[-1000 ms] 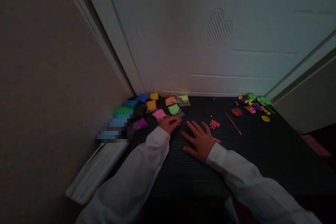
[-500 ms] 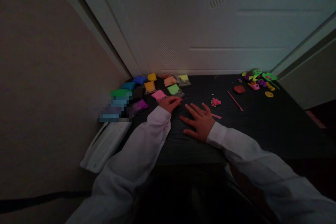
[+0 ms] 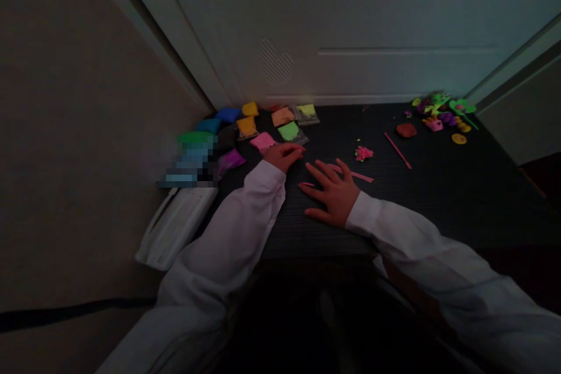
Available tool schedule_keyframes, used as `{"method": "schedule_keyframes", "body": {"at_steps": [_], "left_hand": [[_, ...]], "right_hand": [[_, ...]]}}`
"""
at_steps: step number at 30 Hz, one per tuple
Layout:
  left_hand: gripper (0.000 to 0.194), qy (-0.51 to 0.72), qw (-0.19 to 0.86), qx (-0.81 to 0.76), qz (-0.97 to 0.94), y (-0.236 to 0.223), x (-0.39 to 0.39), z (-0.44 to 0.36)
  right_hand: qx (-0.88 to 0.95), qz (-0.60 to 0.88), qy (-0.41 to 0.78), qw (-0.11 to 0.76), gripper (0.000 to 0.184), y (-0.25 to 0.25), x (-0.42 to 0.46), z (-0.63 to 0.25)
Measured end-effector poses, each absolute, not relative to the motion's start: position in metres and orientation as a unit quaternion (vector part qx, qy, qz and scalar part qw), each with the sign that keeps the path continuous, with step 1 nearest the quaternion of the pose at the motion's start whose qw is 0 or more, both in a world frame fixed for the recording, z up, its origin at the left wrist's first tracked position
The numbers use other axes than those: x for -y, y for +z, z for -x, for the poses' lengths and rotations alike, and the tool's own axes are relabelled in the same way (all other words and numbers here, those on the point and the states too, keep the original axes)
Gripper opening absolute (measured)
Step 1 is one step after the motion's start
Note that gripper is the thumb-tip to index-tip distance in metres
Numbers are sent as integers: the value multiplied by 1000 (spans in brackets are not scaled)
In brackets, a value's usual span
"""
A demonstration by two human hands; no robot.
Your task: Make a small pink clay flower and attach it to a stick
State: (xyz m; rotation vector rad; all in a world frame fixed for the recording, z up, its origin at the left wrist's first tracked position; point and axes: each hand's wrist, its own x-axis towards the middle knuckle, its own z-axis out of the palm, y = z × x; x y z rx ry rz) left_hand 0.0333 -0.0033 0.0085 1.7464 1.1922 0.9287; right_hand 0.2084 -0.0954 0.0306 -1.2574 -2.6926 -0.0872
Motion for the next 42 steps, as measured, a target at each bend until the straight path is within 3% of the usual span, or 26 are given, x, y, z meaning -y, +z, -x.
{"method": "schedule_keyframes", "body": {"at_steps": [5,11,16,27,33,42], "left_hand": [[26,364,401,-469,-698,7,1,-33],[26,372,397,-475,-691,9,3,-33],[26,372,400,-475,-690,7,2,-32],[24,384,364,-482,-698,10,4,-35],[25,387,286,-491,-727,14,10,-37],[21,338,60,-494,-799,17,16,-40]], "right_hand": [[865,491,-47,91,52,29,88,-211],[888,444,-20,118,59,34,88,-217],[890,433,27,140,45,27,81,-221],[832,528,-11,168,28,25,73,-204],[831,530,-9,171,25,26,74,-204],[851,500,4,161,26,29,81,-205]]}}
